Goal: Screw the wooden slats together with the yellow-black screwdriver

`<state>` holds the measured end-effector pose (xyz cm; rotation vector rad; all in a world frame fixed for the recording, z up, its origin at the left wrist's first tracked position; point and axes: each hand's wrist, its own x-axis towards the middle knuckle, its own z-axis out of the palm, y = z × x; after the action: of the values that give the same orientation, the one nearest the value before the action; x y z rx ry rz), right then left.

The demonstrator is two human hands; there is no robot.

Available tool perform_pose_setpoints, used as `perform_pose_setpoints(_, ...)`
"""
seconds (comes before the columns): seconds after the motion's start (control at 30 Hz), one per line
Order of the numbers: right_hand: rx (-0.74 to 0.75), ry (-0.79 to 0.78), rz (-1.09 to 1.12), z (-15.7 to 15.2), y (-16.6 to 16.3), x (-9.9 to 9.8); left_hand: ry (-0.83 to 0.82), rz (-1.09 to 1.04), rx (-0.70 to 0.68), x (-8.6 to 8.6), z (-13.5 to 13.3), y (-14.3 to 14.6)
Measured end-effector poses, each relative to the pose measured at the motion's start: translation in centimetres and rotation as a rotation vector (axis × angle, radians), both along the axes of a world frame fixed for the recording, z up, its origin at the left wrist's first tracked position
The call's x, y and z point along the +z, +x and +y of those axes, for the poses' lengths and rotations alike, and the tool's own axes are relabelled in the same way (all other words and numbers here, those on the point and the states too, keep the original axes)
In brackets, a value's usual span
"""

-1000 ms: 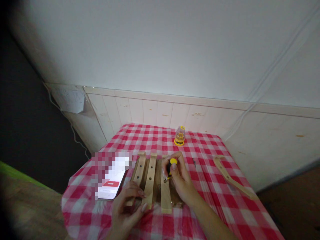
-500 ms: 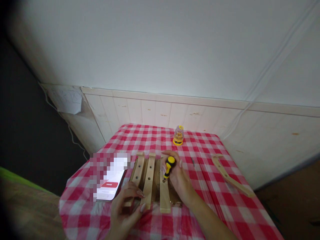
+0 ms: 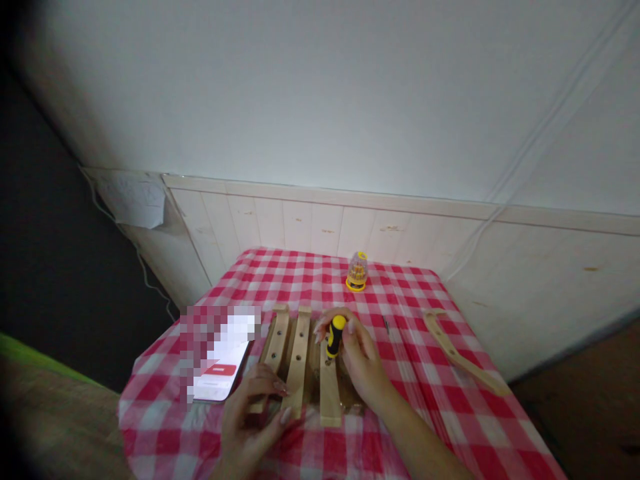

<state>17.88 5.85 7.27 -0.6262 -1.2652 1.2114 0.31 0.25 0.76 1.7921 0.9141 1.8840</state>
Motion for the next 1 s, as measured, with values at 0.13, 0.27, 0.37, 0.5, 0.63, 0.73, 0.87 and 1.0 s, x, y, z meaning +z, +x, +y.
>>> perform_pose_setpoints(0.13, -0.048, -0.085, 0.027, -0.2, 0.1, 0.1, -0.004, -0.001, 0.002, 0.0, 0.0, 0.0)
perform_pose_setpoints(0.27, -0.059, -0.073, 0.075, -0.6, -0.3, 1.1, 0.002, 0.000, -0.007, 0.0, 0.0, 0.1)
perform_pose_setpoints(0.37, -0.056, -0.027, 0.090, -0.8, -0.5, 1.4, -0.001, 0.001, -0.013, 0.1, 0.0, 0.0)
perform_pose_setpoints(0.5, -0.008, 0.045, 0.037, -0.7, -0.2, 0.7, 0.011, -0.002, -0.019, 0.2, 0.0, 0.0)
perform_pose_setpoints(0.63, 0.015, 0.068, 0.002, -0.6, 0.2, 0.3, 0.006, -0.012, -0.016, 0.2, 0.0, 0.0)
perform_pose_setpoints(0.73, -0.025, 0.083, -0.033, -0.6, 0.4, 0.3, 0.001, -0.018, -0.018, 0.1, 0.0, 0.1)
perform_pose_setpoints(0.87, -0.035, 0.013, -0.034, -0.5, 0.3, 0.4, -0.004, -0.027, -0.028, 0.1, 0.0, 0.1)
perform_pose_setpoints(1.0, -0.017, -0.061, 0.058, -0.6, -0.1, 0.7, -0.012, -0.030, -0.041, 0.0, 0.0, 0.1)
